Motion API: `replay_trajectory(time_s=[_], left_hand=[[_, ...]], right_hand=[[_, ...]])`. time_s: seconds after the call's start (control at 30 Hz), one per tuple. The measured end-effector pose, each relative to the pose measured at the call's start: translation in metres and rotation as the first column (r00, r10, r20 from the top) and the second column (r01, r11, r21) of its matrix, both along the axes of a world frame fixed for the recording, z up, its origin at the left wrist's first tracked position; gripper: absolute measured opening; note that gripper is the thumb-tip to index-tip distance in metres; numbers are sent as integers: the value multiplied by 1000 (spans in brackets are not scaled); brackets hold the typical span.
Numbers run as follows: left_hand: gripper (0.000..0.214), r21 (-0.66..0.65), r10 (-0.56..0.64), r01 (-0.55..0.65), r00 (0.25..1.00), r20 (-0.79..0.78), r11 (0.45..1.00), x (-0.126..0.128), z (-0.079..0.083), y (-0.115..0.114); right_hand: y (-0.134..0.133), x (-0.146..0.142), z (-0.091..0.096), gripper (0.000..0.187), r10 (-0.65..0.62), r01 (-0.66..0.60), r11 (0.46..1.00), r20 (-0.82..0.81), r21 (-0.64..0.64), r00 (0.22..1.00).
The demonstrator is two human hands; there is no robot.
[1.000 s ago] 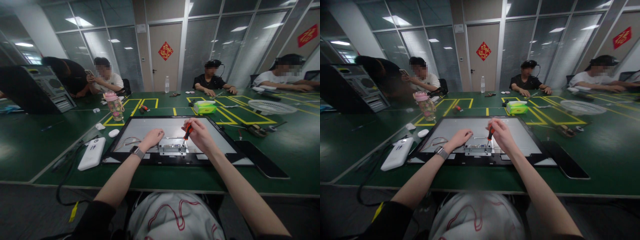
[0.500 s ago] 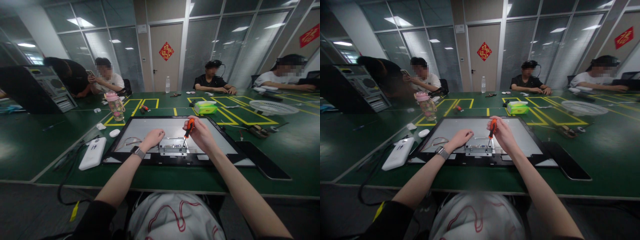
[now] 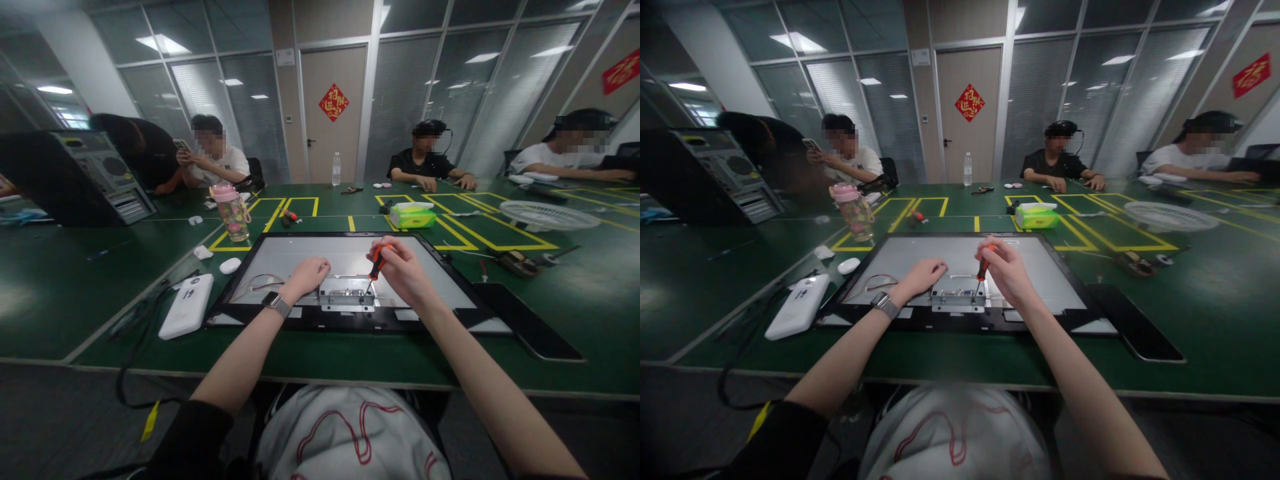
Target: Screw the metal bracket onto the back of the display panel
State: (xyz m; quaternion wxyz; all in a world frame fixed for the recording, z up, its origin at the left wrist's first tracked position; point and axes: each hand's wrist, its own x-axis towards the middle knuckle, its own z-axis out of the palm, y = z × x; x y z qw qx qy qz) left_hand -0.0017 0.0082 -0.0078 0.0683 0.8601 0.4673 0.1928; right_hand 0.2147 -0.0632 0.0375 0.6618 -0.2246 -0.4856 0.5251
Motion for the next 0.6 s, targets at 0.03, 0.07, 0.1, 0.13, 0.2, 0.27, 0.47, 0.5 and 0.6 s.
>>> replay_trajectory(time_s=[0.03, 0.07, 0.1, 0.13, 0.2, 0.27, 0.47, 0.5, 0.6], left_hand=[[28, -1, 3, -3, 1000, -4, 1000, 0, 0, 0], [28, -1, 5, -5, 1000, -6, 1000, 0, 1, -1], [28, 0, 5, -5, 1000, -7, 1000, 0, 1, -1], [29, 0, 3, -3, 1000, -6, 1000, 0, 2, -1], [29, -2, -1, 1, 1000, -1, 1000, 0, 2, -2], [29, -5, -4, 4, 1000, 2, 1000, 0, 2, -2], [30, -16, -3, 3, 1000, 5, 1000, 0, 2, -2], [30, -15, -2, 2, 1000, 5, 1000, -1, 2, -2], [30, -13, 3, -3, 1000, -1, 1000, 0, 3, -2]], right_hand=[[0, 0, 0, 20, 1, -1, 1000, 2, -5, 1000], [0, 1, 0, 21, 2, -2, 1000, 6, -12, 1000], [0, 1, 1, 23, 5, -5, 1000, 13, -20, 1000], [0, 0, 1, 26, 11, -10, 1000, 19, -28, 1000], [-1, 0, 2, 29, 24, -23, 999, 21, -39, 999], [-2, -1, 3, 28, 35, -35, 998, 9, -44, 999], [-3, 0, 2, 20, -17, 17, 1000, -2, -14, 1000], [-3, 0, 2, 20, -22, 23, 1000, 9, -8, 1000], [-2, 1, 0, 25, -9, 10, 1000, 51, -18, 999]])
